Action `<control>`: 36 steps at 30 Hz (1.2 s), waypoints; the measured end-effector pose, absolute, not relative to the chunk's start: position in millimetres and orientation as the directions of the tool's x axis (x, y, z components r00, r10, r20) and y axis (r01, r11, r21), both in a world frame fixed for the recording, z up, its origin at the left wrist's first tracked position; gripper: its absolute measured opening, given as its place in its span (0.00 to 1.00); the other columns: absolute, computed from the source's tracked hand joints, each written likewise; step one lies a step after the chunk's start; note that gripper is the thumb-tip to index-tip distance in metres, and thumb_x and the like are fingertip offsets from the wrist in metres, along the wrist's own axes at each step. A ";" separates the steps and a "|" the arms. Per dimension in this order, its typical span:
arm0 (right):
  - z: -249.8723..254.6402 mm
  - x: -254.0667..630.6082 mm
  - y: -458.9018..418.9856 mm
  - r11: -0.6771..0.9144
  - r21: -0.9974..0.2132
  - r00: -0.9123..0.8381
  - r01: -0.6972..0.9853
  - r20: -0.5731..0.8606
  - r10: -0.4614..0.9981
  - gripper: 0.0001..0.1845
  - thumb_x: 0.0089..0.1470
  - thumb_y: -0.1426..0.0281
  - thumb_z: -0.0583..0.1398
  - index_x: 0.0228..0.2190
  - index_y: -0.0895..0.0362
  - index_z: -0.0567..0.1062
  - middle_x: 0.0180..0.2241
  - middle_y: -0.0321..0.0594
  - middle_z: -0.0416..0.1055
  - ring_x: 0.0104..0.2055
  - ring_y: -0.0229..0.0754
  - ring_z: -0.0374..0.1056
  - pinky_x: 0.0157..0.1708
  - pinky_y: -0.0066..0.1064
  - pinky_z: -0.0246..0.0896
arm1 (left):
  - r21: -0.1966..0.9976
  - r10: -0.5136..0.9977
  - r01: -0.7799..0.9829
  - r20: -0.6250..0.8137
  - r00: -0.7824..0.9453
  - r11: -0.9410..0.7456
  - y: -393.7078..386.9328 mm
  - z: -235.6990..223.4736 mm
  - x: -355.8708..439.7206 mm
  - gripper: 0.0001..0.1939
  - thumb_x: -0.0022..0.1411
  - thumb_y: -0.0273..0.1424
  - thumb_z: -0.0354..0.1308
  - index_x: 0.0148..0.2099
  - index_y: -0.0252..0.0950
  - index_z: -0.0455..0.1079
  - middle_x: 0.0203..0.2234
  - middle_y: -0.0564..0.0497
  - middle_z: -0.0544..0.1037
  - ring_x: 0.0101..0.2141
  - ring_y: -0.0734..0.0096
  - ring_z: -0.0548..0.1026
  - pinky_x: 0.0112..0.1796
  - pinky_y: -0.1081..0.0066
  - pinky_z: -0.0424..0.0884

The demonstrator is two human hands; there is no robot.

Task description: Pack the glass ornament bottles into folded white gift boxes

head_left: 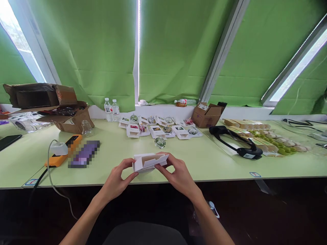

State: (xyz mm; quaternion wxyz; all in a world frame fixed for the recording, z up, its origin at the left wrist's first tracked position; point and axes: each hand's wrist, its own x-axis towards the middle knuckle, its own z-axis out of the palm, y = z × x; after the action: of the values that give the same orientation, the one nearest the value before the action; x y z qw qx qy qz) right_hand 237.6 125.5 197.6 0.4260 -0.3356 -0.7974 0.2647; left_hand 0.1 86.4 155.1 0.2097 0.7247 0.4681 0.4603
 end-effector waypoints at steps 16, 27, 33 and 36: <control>196.5 237.6 123.1 0.658 -0.674 -0.422 0.335 0.517 0.745 0.15 0.58 0.61 0.57 0.47 0.49 0.70 0.40 0.40 0.74 0.32 0.45 0.70 0.33 0.37 0.68 | 0.728 0.874 0.496 0.458 0.161 -0.473 87.7 150.6 -1.1 0.15 0.65 0.35 0.53 0.53 0.43 0.62 0.50 0.47 0.71 0.49 0.63 0.72 0.50 0.60 0.70; 199.8 237.1 121.9 0.680 -0.640 -0.430 0.357 0.534 0.728 0.15 0.59 0.64 0.57 0.48 0.50 0.70 0.38 0.39 0.74 0.30 0.42 0.70 0.32 0.33 0.67 | 0.732 0.876 0.492 0.456 0.158 -0.470 86.9 152.2 -0.6 0.16 0.64 0.34 0.54 0.54 0.44 0.61 0.50 0.49 0.72 0.49 0.65 0.73 0.49 0.63 0.71; 199.1 236.1 121.2 0.684 -0.630 -0.428 0.367 0.539 0.726 0.14 0.59 0.67 0.58 0.48 0.51 0.70 0.38 0.37 0.74 0.30 0.40 0.69 0.33 0.31 0.67 | 0.727 0.870 0.493 0.470 0.150 -0.478 87.2 152.2 -0.9 0.16 0.64 0.35 0.54 0.54 0.43 0.62 0.50 0.48 0.73 0.48 0.64 0.73 0.49 0.62 0.71; 198.4 235.5 120.3 0.686 -0.625 -0.427 0.373 0.541 0.725 0.15 0.59 0.67 0.58 0.48 0.50 0.69 0.38 0.37 0.74 0.30 0.40 0.70 0.33 0.31 0.67 | 0.726 0.869 0.492 0.470 0.158 -0.481 87.4 152.4 -0.8 0.16 0.64 0.34 0.54 0.54 0.43 0.62 0.50 0.48 0.73 0.48 0.65 0.73 0.49 0.63 0.71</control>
State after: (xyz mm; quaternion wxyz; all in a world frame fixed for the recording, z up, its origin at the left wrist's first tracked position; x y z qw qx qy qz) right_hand 235.5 120.3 198.4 0.4172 -0.3355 -0.8179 0.2109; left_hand -0.8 87.4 152.4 0.2081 0.7318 0.4648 0.4530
